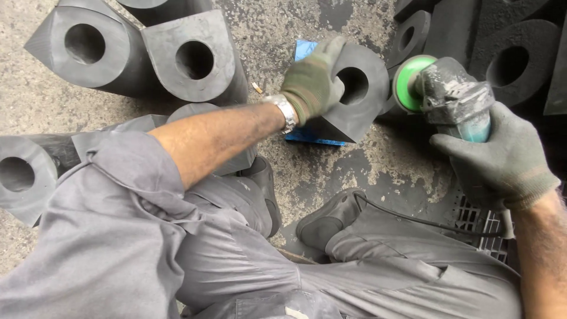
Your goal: Grinding and finishing the edges of large black industrial components using an angle grinder.
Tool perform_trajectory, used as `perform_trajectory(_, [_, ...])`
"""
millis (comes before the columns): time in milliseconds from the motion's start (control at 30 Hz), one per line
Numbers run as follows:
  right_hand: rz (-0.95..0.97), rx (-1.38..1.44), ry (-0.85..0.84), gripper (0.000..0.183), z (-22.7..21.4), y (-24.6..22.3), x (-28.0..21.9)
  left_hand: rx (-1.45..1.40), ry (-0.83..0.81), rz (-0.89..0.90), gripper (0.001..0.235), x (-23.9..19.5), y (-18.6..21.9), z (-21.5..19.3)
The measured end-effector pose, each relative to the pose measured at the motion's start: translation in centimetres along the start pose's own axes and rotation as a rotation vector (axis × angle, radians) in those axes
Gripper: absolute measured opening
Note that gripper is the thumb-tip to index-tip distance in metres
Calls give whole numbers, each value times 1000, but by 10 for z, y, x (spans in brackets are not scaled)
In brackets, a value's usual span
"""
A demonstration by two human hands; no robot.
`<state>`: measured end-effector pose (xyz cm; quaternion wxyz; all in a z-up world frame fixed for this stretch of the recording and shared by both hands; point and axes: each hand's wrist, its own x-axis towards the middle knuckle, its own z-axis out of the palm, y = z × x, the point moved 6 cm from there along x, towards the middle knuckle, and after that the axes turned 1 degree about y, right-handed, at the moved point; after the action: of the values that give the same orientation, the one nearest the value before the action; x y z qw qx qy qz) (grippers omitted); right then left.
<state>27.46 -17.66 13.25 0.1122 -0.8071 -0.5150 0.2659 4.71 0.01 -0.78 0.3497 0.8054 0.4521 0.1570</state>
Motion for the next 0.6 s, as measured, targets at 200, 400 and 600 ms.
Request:
perform_trajectory(200, [-78, -143, -9, 68, 3, -12, -5, 7, -46, 361, 71, 28, -2, -12])
perform_trajectory(400, [-25, -306, -53, 71, 9, -14, -5, -75, -156, 517, 66, 34, 13, -17])
perform_trajectory(600, [16, -258, -142, 72, 26, -17, -7, -158, -122, 561, 65, 36, 5, -14])
